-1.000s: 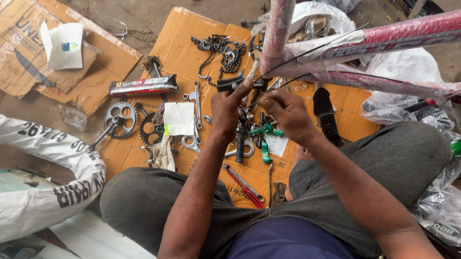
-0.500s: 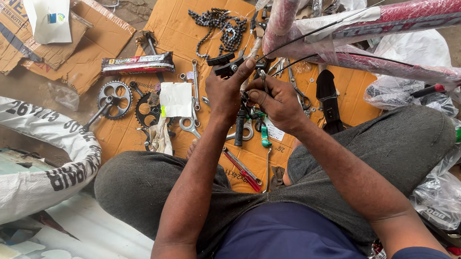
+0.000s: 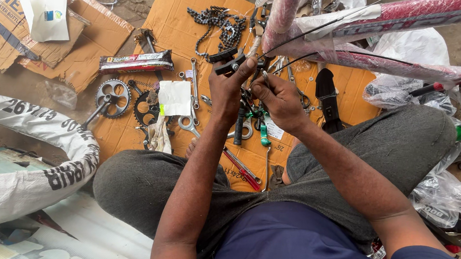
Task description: The person is assembling a bicycle, specifically working on the handlebar area. They use a wrench to tighten bolts on the handlebar stem and adjust the brake lever assembly.
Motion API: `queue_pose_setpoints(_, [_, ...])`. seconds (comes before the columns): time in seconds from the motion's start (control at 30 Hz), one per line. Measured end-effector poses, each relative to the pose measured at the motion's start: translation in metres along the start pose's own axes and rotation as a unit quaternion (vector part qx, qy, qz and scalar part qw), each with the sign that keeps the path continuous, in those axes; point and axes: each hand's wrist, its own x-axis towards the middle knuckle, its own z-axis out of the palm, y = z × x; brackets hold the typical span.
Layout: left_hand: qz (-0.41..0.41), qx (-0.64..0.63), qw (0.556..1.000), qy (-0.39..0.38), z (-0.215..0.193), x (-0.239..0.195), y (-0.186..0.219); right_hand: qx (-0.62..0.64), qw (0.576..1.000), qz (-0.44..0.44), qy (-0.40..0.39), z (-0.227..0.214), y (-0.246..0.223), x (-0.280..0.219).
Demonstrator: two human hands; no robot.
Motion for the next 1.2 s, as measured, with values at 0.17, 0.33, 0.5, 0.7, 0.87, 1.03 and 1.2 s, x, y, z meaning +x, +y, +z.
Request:
queue_pose_setpoints(0.17, [0.0,-0.013,1.0,-0.001,0.0,0.001,-0.009,-0.05,0.993,-0.103,-0.031,-0.001,-0.014,-0.001])
queue_pose_setpoints(0.33, [0.016,-0.015,1.0,0.005,0.001,0.003,-0.014,0.024,0.999,0.007,0.022,-0.003,-0.022,-0.006])
queue_pose_setpoints(0.5, [0.028,-0.058,0.998,0.007,0.002,0.005,-0.006,-0.089,0.995,-0.035,-0.018,0.0,-0.015,-0.007])
queue_pose_setpoints(0.7, [0.017,-0.097,0.995,0.024,0.001,0.004,-0.009,-0.216,0.966,-0.14,-0.02,0.001,-0.028,-0.004])
queue_pose_setpoints(0.87, [0.051,-0.12,0.991,0.045,-0.004,0.009,-0.014,-0.204,0.97,-0.13,-0.024,0.006,-0.025,-0.007])
queue_pose_setpoints(1.03, [0.067,-0.168,0.982,0.05,-0.017,0.023,-0.02,-0.112,0.991,-0.063,-0.041,0.007,-0.014,-0.011])
queue_pose_setpoints(1.2, [0.054,-0.157,0.983,0.078,-0.017,0.027,-0.025,-0.063,0.996,-0.005,-0.061,0.004,-0.009,-0.012])
